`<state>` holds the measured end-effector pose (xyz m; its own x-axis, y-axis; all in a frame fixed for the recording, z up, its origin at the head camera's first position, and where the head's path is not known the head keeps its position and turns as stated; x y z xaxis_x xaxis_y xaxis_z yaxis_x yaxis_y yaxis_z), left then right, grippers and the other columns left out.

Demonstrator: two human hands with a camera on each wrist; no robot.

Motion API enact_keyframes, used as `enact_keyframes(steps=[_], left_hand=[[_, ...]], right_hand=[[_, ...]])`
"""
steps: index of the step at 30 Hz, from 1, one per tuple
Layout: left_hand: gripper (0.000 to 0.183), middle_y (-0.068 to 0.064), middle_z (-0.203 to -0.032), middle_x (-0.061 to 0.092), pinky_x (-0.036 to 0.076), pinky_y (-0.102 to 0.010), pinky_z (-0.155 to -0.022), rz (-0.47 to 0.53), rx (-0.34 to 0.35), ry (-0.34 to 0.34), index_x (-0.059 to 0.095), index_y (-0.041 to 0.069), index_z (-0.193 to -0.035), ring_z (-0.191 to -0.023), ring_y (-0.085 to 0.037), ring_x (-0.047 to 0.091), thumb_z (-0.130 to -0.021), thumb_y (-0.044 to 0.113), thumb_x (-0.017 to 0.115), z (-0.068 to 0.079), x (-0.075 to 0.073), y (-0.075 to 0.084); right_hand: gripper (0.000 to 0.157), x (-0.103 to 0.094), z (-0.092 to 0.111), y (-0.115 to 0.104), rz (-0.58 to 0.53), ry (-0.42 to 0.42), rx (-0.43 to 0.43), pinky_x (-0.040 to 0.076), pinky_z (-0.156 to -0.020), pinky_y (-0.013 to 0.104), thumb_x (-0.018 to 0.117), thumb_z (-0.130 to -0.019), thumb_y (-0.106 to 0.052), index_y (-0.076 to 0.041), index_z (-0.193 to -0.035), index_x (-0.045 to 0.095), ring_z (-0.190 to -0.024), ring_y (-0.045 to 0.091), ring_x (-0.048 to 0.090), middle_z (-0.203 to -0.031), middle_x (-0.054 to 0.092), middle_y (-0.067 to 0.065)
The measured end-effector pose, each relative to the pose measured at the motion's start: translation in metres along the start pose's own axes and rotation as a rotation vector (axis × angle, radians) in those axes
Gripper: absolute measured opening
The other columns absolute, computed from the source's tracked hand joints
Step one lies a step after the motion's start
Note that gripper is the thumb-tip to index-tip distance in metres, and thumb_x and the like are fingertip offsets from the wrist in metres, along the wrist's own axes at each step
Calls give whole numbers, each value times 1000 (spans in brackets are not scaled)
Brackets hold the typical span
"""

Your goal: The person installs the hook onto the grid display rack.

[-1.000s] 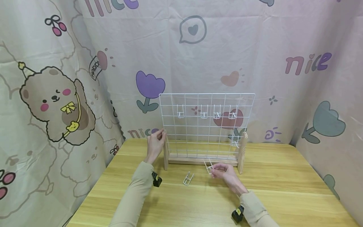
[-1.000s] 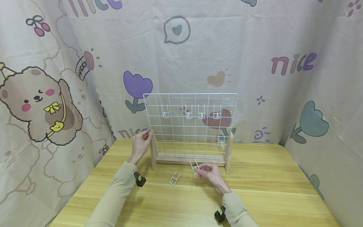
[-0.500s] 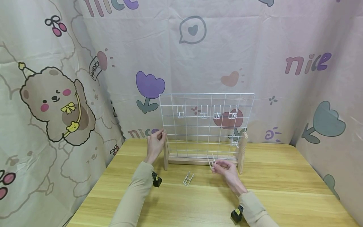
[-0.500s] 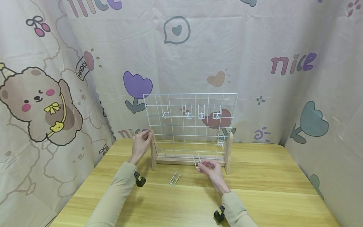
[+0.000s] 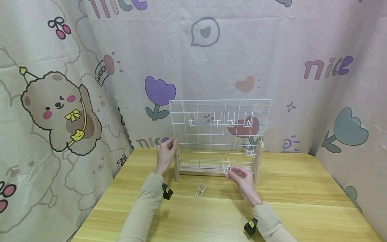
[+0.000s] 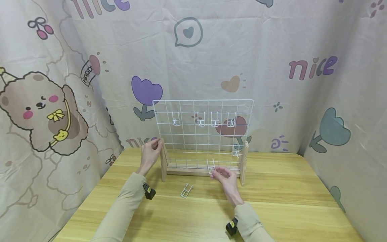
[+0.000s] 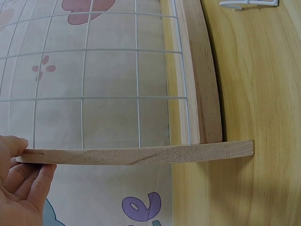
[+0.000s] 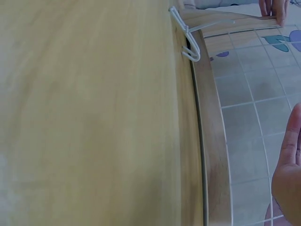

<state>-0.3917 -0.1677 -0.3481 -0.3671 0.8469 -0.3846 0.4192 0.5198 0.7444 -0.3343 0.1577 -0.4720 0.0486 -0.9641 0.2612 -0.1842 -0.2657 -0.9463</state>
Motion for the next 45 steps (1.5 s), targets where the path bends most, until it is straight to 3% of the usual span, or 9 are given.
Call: enact_keyframes(steps=[4, 21, 27, 33, 36, 45], left_hand=[[33, -29, -117, 69, 59, -44, -91, 4, -5, 0, 63, -12, -124, -109, -39, 70, -98, 8, 63, 0, 0, 0], [32, -29, -115, 69, 60, -46, -90, -16, 21, 14, 64, -12, -123, -107, -39, 71, -97, 8, 65, 0, -1, 2], [31, -29, -115, 70, 60, -45, -89, -10, 19, 14, 64, -11, -123, -106, -39, 71, -97, 7, 64, 0, -1, 1], [32, -29, -115, 69, 60, -46, -90, -14, 13, 16, 65, -11, -123, -107, -39, 71, -98, 8, 64, 0, -1, 1], [32, -29, -115, 69, 60, -47, -90, -14, 12, 15, 64, -12, -123, -107, -39, 70, -98, 8, 64, 0, -1, 1], [32, -29, -113, 70, 60, -48, -89, -18, 23, 17, 65, -12, -122, -105, -39, 71, -98, 9, 63, 0, -2, 2]], right_hand=[[33, 0, -2, -2, 15, 37, 2, 64, -82, 27, 71, -91, -2, 15, -117, 60, -79, 9, 74, -89, 77, -2], [31, 2, -7, -17, -46, 107, -13, 64, -80, 29, 71, -90, 1, 15, -115, 59, -77, 10, 75, -86, 77, -3], [31, 4, -9, -19, -93, 131, -13, 64, -83, 29, 71, -90, 2, 14, -116, 59, -77, 11, 75, -89, 77, 2], [15, 6, -14, -22, -166, 146, -39, 64, -83, 29, 69, -90, 6, 0, -104, 68, -75, 12, 76, -90, 77, 4], [19, 6, -17, -24, -183, 150, -58, 64, -82, 28, 67, -90, 8, -9, -97, 70, -75, 12, 75, -88, 77, 1], [20, 8, -24, -33, -221, 188, -70, 64, -82, 28, 64, -91, 10, -8, -98, 71, -76, 11, 75, -85, 77, -1]])
Point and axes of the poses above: each hand's wrist, its own z-axis away from the middle knuckle, its own x-axis out of the palm, y = z × x, the point moved 9 cm from there along -z, towards the middle knuckle
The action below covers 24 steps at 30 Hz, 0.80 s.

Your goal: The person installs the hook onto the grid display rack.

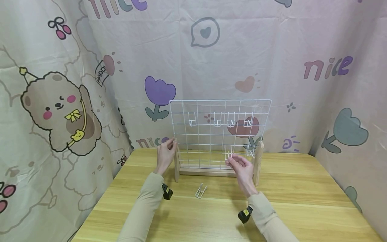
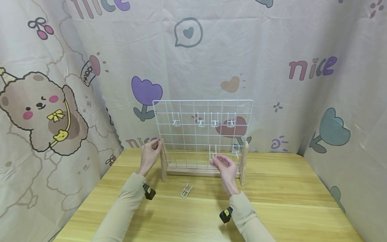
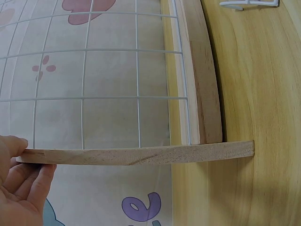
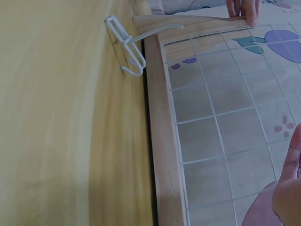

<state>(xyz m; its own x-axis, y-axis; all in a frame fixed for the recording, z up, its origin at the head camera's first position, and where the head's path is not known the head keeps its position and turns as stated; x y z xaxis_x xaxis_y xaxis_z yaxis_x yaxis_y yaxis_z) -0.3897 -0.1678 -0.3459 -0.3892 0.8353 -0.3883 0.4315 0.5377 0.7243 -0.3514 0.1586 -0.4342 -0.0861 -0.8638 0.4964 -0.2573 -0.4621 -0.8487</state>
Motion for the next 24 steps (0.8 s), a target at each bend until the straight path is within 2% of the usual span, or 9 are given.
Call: enact_keyframes(steps=[4, 10, 17, 24], left_hand=[[32, -29, -114, 70, 60, -47, -89, 5, -5, -2, 64, -12, -123, -106, -39, 71, -98, 8, 64, 0, 0, -1], [33, -30, -116, 69, 59, -45, -90, 18, -21, -8, 63, -12, -124, -108, -40, 70, -98, 8, 64, 0, 1, -2], [33, -30, -115, 69, 59, -46, -90, 9, -13, -3, 64, -12, -124, -107, -40, 70, -98, 8, 64, 0, 1, -2], [32, -29, -114, 69, 60, -47, -90, -5, -8, -1, 64, -11, -123, -107, -40, 70, -99, 9, 63, 0, 0, -1]], right_hand=[[14, 1, -3, -3, -11, 14, -4, 64, -81, 28, 66, -91, 8, 0, -104, 67, -75, 12, 76, -84, 77, -1], [15, 4, -7, -6, -48, 20, -13, 65, -80, 28, 67, -90, 8, 3, -104, 67, -74, 12, 76, -84, 78, 2], [22, 4, -11, -6, -77, 30, 16, 65, -79, 28, 67, -90, 10, -12, -91, 72, -74, 13, 76, -83, 78, 3], [26, 3, -13, -7, -87, 47, 25, 65, -76, 27, 66, -90, 12, -13, -87, 73, -72, 13, 76, -82, 79, 4]])
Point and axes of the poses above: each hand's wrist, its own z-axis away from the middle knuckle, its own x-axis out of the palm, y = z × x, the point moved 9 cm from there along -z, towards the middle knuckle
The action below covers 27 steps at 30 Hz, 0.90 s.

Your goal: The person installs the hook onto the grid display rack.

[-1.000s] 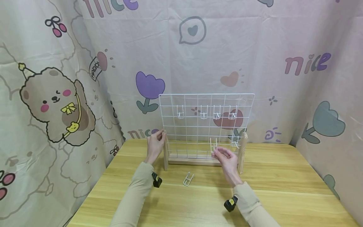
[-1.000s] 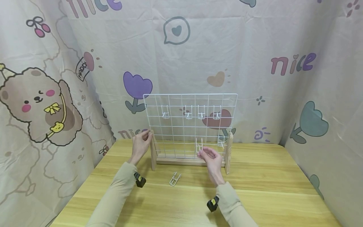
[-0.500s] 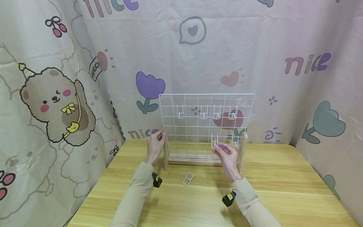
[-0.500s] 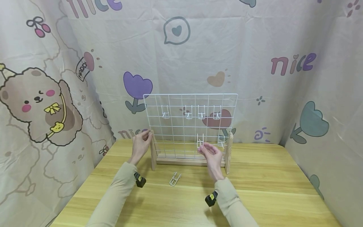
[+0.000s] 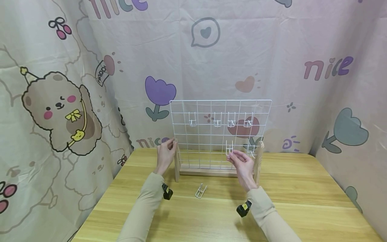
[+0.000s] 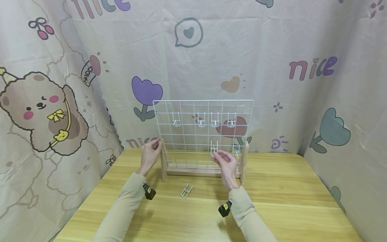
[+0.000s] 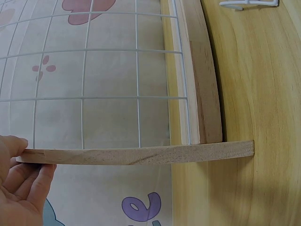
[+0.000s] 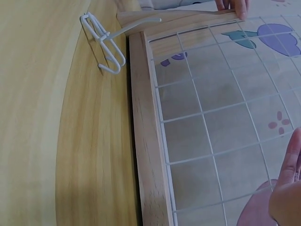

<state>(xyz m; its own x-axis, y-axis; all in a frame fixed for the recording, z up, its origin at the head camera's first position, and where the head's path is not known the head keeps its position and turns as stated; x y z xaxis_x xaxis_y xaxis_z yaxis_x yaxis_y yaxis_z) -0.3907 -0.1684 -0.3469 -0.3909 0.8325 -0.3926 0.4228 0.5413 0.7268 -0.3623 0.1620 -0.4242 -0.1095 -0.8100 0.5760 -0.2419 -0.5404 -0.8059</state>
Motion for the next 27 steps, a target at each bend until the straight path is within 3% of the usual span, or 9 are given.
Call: enact_keyframes(steps=[17, 24, 27], left_hand=[[32, -30, -115, 69, 59, -46, -90, 14, 4, -1, 64, -12, -123, -108, -40, 70, -99, 8, 63, 0, -1, 1], [31, -29, -115, 69, 59, -46, -90, 15, 5, 2, 65, -10, -123, -107, -39, 70, -99, 8, 63, 0, -1, 1], [31, -30, -116, 68, 59, -45, -90, 23, -1, -2, 64, -10, -124, -108, -39, 70, -99, 8, 63, 0, 0, 0]], right_hand=[[28, -1, -1, 2, -1, 5, 0, 65, -75, 27, 63, -90, 14, -12, -85, 73, -70, 12, 76, -76, 77, 1], [16, -2, -2, 2, -16, 8, -3, 65, -74, 27, 64, -90, 14, 1, -97, 70, -70, 14, 76, -76, 78, 3], [17, -3, -2, 3, -17, 11, 5, 65, -74, 27, 63, -89, 15, 1, -97, 70, -70, 14, 76, -76, 78, 3]])
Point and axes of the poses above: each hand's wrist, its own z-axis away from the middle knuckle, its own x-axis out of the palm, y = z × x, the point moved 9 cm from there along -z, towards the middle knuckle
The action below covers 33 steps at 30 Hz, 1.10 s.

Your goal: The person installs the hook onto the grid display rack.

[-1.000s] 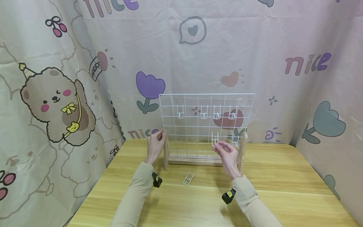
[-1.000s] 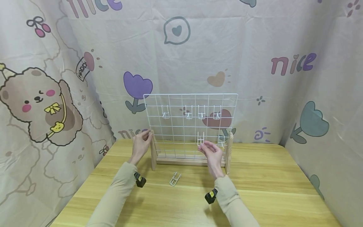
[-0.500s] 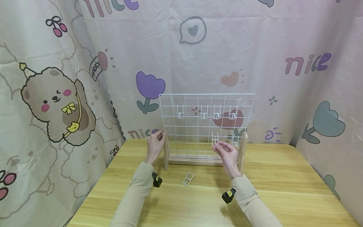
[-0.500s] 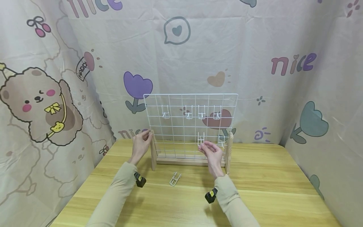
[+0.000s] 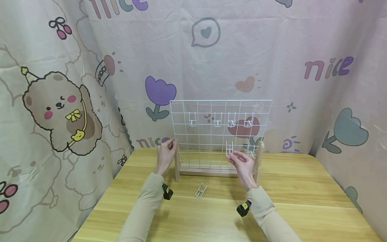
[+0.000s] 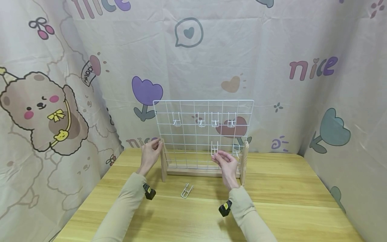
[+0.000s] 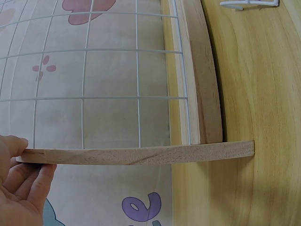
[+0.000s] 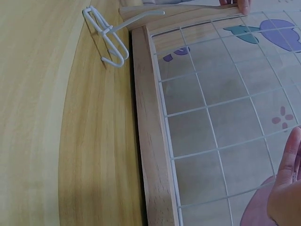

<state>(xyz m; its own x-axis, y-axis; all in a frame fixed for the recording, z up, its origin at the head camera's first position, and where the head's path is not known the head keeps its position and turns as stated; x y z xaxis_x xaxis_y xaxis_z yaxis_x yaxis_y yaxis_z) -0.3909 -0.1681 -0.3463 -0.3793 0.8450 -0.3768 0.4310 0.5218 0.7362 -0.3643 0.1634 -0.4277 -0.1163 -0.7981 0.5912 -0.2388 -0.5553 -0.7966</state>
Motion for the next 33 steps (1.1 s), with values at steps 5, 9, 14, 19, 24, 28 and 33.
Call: enact_keyframes(steps=[5, 9, 14, 19, 24, 28, 33], left_hand=[[31, -29, -115, 69, 59, -45, -90, -4, 0, 1, 65, -10, -124, -107, -39, 70, -99, 9, 63, 0, 0, 0], [31, -29, -115, 69, 59, -46, -90, -10, 1, 2, 65, -10, -123, -107, -39, 70, -99, 8, 63, 0, 0, 0], [31, -28, -115, 69, 59, -46, -90, -16, -5, 0, 65, -10, -124, -107, -39, 70, -99, 9, 63, 1, 0, -1], [32, -28, -115, 69, 59, -46, -91, -15, -11, -1, 64, -10, -124, -108, -39, 70, -98, 9, 63, 1, 0, -1], [32, -29, -115, 69, 59, -46, -91, -2, -13, -5, 64, -11, -124, -108, -39, 70, -98, 8, 63, 1, 1, -2], [32, -29, -116, 69, 59, -46, -91, 4, -16, -6, 64, -12, -124, -109, -39, 70, -98, 8, 63, 1, 1, -3], [33, -29, -116, 69, 59, -46, -91, 7, -16, -8, 63, -11, -125, -109, -38, 70, -98, 8, 63, 0, 1, -3]], right_hand=[[28, -1, 1, 2, 20, -8, 9, 65, -76, 27, 63, -90, 14, -12, -86, 73, -71, 12, 76, -78, 78, 3], [22, -1, 1, 3, 21, -25, 0, 65, -75, 27, 64, -90, 14, -6, -92, 73, -71, 13, 76, -80, 79, 3], [16, -2, 1, 3, 10, -34, -14, 65, -74, 28, 64, -89, 14, 8, -104, 69, -71, 14, 76, -80, 79, 5], [18, -4, 1, 6, 22, -18, 0, 65, -74, 28, 65, -89, 14, -2, -94, 71, -71, 14, 76, -79, 78, 4], [25, -6, 2, 9, 39, -12, 15, 65, -75, 28, 64, -90, 14, -10, -88, 72, -71, 13, 76, -79, 78, 3], [25, -6, 2, 9, 38, -12, 14, 65, -74, 27, 64, -90, 13, -10, -87, 72, -71, 13, 76, -81, 79, 5], [21, -7, 2, 10, 22, -20, 13, 65, -74, 27, 65, -90, 13, -7, -90, 72, -71, 14, 76, -82, 79, 7]])
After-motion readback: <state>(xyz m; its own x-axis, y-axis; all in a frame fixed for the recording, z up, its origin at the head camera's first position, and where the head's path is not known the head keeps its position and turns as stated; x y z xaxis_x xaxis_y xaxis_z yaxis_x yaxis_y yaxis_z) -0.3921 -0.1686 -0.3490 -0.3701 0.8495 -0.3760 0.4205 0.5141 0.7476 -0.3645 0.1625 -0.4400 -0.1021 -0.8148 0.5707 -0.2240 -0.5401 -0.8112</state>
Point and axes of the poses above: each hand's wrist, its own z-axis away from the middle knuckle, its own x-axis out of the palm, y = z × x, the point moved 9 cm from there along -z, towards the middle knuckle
